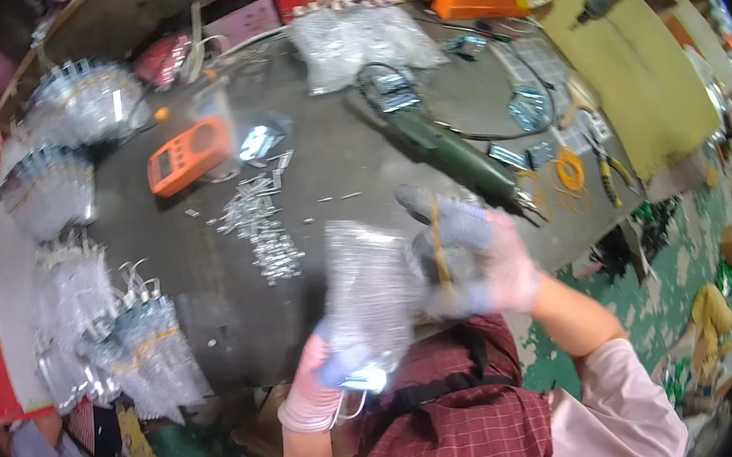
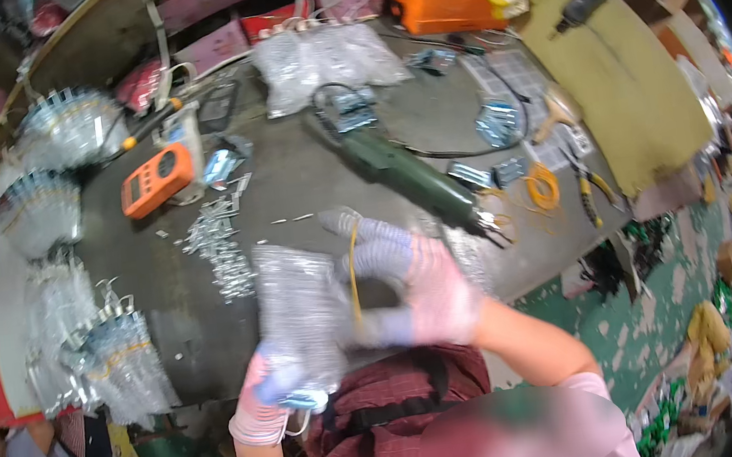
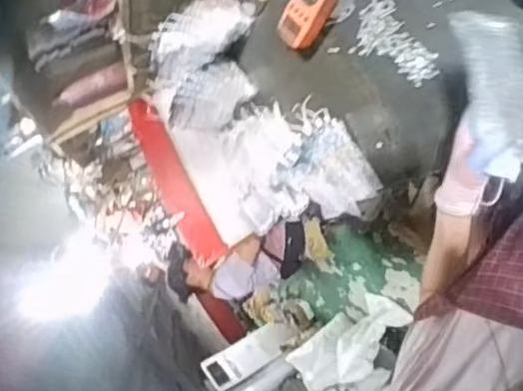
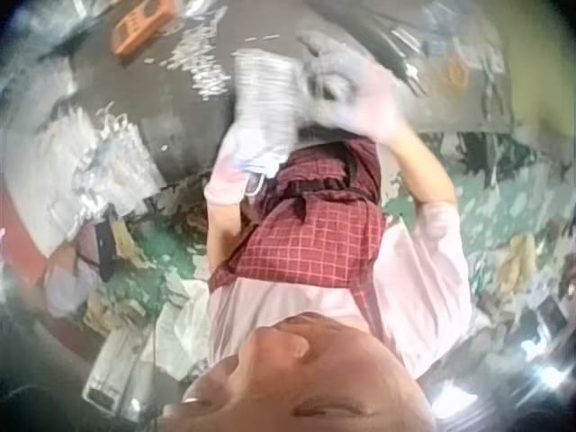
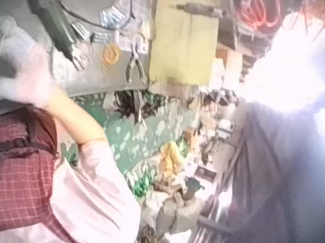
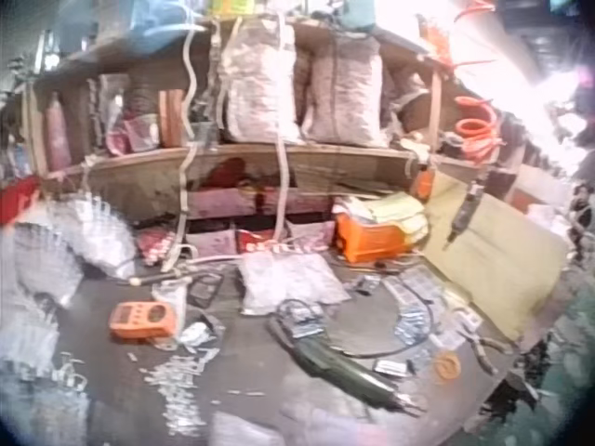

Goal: Assembling electronic lighting fixtures by attaching brackets and wires using an electric screwdriver.

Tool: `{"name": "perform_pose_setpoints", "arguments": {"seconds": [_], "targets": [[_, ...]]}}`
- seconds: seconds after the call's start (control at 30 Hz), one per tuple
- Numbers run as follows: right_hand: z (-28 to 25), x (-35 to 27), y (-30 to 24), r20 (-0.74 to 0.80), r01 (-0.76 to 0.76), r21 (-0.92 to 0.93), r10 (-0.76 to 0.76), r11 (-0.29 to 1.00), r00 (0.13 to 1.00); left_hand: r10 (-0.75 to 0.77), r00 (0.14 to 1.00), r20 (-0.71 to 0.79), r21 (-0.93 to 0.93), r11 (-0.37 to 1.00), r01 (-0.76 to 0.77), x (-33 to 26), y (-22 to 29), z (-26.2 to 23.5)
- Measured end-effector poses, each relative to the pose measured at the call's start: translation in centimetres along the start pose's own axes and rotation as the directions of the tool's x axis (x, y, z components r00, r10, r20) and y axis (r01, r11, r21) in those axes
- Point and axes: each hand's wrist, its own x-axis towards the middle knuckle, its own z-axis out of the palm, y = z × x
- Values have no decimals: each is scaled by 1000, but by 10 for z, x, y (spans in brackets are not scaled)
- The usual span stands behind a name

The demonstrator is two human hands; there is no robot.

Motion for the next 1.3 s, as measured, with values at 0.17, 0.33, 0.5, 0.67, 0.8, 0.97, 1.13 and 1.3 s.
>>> {"name": "perform_pose_setpoints", "arguments": {"seconds": [0.17, 0.33, 0.5, 0.67, 0.8, 0.97, 1.13, 1.3], "targets": [[-9, 36, 1, 529, 111, -111, -36, 988, 848, -53, 901, 431, 810, 463, -360, 23, 34, 66], [-1, -5, -15, 785, -36, 51, -18, 998, 620, 75, 996, 46, 139, 987, -81, 6, 61, 51], [30, 19, -69, 401, 571, -330, -436, 752, 806, -4, 988, -152, -323, 945, -45, 19, 16, 51], [14, -13, 0, -97, -77, 585, 164, 807, 982, 548, 811, -205, 724, 642, -252, 4, 26, 20], [30, -4, -11, 450, -454, 269, 306, 849, 839, -58, 977, 206, 967, -142, -212, -9, 71, 38], [73, -21, 5, 533, -443, -50, 399, 895, 746, 370, 869, 328, 935, -261, -242, -14, 87, 52], [92, -7, -11, 30, -381, 411, 406, 828, 913, 911, 402, -98, 762, 328, -559, -24, 25, 31], [116, 12, -49, 219, 251, 142, -278, 957, 935, 707, 587, -396, 43, 652, -757, -30, 0, 22]]}}
